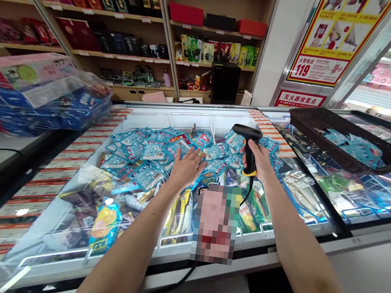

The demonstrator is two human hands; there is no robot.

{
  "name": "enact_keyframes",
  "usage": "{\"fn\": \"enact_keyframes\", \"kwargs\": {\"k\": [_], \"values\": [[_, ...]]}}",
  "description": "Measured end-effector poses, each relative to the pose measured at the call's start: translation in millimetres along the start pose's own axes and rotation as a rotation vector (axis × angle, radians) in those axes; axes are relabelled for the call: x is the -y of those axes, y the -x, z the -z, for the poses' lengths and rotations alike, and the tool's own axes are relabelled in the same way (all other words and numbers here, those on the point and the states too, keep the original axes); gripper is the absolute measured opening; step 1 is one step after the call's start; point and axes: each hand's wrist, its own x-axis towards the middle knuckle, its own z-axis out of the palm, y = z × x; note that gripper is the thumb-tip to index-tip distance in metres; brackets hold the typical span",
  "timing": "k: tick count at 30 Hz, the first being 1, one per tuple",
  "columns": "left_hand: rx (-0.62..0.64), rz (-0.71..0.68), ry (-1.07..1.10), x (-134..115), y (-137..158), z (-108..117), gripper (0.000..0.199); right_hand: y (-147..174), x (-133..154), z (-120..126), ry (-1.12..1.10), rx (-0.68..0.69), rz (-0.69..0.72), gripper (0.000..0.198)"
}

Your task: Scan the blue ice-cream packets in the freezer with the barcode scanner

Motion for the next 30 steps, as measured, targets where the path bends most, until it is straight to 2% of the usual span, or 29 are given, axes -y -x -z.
{"fn": "enact_keyframes", "kwargs": {"k": [4, 9, 12, 16, 19, 22, 26, 30], "values": [[-0.017, -0.023, 0.064, -1.2, -2.5, -0.7, 0.054, 0.5, -0.8, -1.9, -0.017, 0.024, 0.008, 0.045], [-0.086, 0.053, 0.132, -3.2, -11.5, -5.0, 0.055, -3.2, -7.2, -2.4, 0.007, 0.029, -0.006, 0.045], [-0.141, 0.084, 0.142, -2.8, -16.2, -8.5, 0.047, -4.8, -9.3, -3.4, 0.021, 0.022, -0.007, 0.046], [-0.133, 0.068, 0.209, 0.1, -19.0, -10.2, 0.034, -4.2, -8.7, -5.4, 0.032, 0.014, -0.011, 0.047], [-0.189, 0.088, 0.273, 2.4, -21.0, -9.9, 0.047, -1.2, -5.7, -6.9, 0.040, 0.028, -0.013, 0.046], [-0.267, 0.131, 0.381, 4.6, -22.6, -9.9, 0.062, 2.6, -1.5, -8.3, 0.044, 0.033, -0.011, 0.044], [-0.375, 0.195, 0.562, 10.6, -21.5, -12.1, 0.043, 5.1, 2.5, -9.3, 0.052, 0.031, -0.009, 0.045], [-0.535, 0.359, 0.908, 19.2, -20.4, -17.0, 0.031, 5.5, 3.9, -9.0, 0.051, 0.052, -0.014, 0.045]]}}
